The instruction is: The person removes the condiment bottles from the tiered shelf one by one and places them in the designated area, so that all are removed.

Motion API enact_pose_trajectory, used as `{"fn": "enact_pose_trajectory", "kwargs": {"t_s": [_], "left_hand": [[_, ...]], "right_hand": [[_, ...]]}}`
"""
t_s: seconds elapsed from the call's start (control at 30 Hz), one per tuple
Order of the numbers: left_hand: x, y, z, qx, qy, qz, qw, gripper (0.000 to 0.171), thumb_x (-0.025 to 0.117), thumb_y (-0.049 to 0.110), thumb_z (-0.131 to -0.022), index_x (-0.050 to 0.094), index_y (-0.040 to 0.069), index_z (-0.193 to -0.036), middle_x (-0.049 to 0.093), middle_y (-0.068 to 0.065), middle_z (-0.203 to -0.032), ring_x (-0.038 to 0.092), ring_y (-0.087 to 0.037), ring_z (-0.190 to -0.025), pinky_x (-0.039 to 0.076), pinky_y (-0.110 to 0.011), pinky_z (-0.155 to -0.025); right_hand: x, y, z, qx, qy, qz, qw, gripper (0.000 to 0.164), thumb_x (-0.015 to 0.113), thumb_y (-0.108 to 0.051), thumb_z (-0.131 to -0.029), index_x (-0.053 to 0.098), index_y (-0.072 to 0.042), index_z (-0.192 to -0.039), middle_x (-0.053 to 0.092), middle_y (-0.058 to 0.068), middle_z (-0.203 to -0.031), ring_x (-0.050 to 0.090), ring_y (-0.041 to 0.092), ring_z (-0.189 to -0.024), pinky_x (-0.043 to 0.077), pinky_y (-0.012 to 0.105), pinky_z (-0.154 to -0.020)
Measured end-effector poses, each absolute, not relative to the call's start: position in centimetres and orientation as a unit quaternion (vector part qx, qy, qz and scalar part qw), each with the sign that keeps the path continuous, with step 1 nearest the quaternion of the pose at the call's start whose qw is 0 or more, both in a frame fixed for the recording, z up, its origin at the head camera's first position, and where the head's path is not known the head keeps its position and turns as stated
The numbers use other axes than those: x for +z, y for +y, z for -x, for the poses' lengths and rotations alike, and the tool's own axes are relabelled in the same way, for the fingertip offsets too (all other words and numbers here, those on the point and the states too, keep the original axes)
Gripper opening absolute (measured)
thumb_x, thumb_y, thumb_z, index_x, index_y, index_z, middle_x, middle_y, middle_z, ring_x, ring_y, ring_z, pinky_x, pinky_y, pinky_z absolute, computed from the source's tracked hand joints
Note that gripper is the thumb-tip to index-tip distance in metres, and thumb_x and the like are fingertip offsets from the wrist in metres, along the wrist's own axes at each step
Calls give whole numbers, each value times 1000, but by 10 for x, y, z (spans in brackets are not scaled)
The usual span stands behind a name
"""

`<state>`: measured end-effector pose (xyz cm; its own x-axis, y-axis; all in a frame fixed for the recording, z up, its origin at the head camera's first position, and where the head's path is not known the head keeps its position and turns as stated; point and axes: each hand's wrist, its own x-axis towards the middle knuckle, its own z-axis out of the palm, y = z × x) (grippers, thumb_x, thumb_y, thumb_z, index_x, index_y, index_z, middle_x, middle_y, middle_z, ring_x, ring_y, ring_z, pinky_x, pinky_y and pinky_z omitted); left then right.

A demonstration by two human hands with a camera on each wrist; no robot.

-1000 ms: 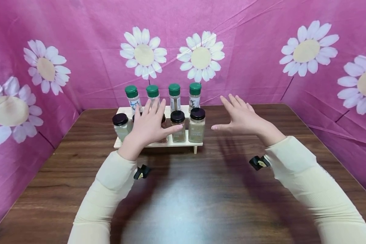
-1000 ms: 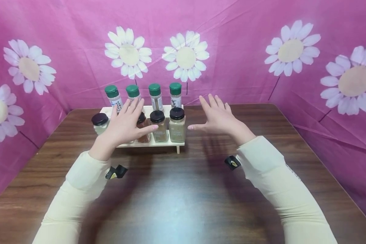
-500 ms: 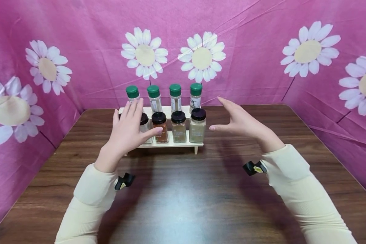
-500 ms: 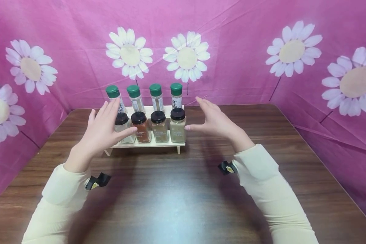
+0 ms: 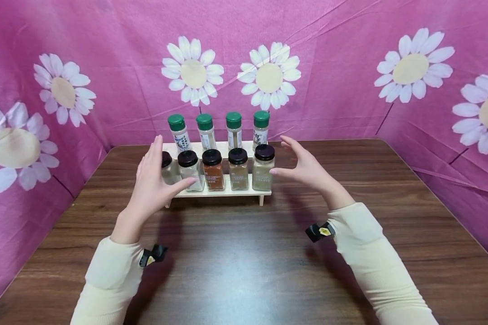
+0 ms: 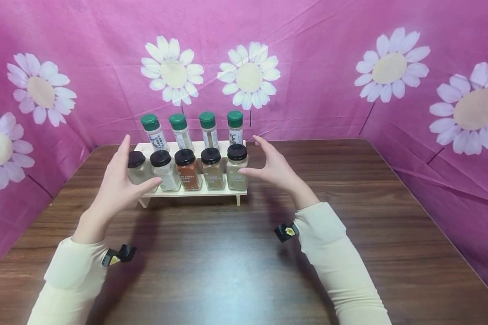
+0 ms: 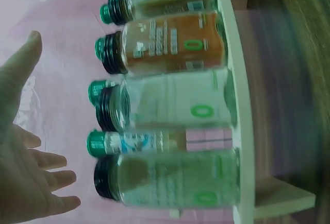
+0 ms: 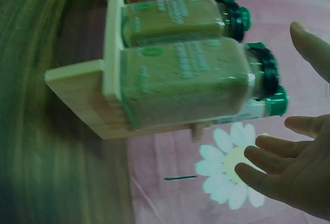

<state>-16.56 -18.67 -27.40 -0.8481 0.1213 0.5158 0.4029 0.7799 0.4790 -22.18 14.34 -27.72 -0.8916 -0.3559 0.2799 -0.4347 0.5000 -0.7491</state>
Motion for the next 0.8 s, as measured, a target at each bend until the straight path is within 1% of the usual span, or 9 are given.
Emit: {"fn": "enact_pose_trajectory", "kwargs": {"t_s": [0.1,0.17,0.33,0.43,0.6,0.7,0.8], "left_hand": [[-279,-196,166,-322,-902,144,248,104,76,33,-63,8,10,-139,17,-14,-139,13,-26,-125,9,-46,-97],[-282,-201,165,-337,-897,139,249,104,77,31,-62,9,10,-139,18,-13,-139,15,-26,-125,11,-47,-97],[-292,-216,164,-373,-893,107,228,104,76,29,-64,7,14,-139,13,-7,-141,14,-26,-125,13,-47,-97],[-299,-223,164,-387,-893,84,214,103,76,29,-65,7,14,-139,12,-5,-141,12,-25,-125,13,-46,-97],[-311,-232,166,-410,-888,62,198,101,75,27,-66,7,13,-139,13,-10,-141,14,-23,-125,15,-43,-98],[-318,-235,169,-423,-883,58,193,100,75,25,-66,8,13,-139,16,-13,-140,16,-25,-124,16,-43,-97],[-324,-238,173,-435,-879,57,186,98,74,24,-67,10,11,-139,18,-16,-139,18,-28,-124,17,-45,-97]], "right_hand": [[-285,139,224,467,-855,-219,46,81,74,-17,-68,27,-5,-133,38,20,-125,35,31,-114,27,43,-92],[-290,137,226,485,-846,-217,52,79,74,-15,-67,29,-3,-132,40,21,-123,36,31,-112,29,43,-90],[-303,132,230,542,-813,-207,47,75,73,-10,-68,31,0,-129,43,21,-120,40,29,-110,35,41,-87],[-309,128,230,571,-794,-203,38,71,71,-7,-69,33,2,-128,44,23,-120,42,29,-109,36,41,-86],[-313,124,232,596,-775,-206,46,59,69,0,-69,41,4,-121,49,23,-112,47,31,-100,35,45,-85],[-314,122,233,594,-776,-207,50,55,70,1,-69,45,4,-117,52,22,-108,50,30,-95,36,43,-83],[-315,121,233,598,-773,-205,47,54,69,2,-69,45,4,-117,52,22,-107,50,30,-93,38,41,-81]]}}
